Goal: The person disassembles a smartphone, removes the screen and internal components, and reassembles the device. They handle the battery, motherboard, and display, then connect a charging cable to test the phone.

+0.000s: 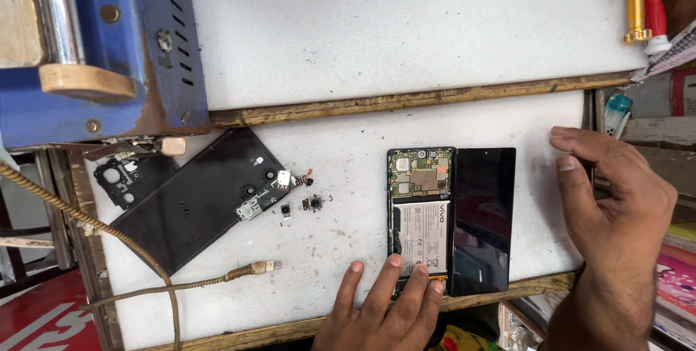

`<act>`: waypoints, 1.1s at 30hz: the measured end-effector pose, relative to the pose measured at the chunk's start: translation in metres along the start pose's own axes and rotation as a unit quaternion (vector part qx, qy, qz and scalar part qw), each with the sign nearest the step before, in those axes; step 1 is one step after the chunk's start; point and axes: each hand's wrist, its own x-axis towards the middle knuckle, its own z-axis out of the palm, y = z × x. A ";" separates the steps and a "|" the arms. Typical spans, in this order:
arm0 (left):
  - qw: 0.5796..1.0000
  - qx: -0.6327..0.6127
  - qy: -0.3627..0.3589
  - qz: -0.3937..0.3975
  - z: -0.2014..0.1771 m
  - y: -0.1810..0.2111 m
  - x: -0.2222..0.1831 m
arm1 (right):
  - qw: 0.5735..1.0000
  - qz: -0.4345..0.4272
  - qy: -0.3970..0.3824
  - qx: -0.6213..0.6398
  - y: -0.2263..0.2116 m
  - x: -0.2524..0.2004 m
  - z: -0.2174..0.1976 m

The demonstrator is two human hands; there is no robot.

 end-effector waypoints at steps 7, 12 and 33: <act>0.998 0.040 0.046 0.025 0.005 -0.004 -0.006 | 1.000 0.010 0.000 0.009 -0.001 -0.001 0.005; 0.996 0.036 0.085 0.008 0.005 0.000 0.000 | 1.000 -0.020 -0.003 -0.008 0.001 -0.003 0.008; 0.998 -0.006 0.064 0.015 0.000 -0.007 -0.016 | 1.000 -0.001 0.008 0.001 -0.004 0.004 0.008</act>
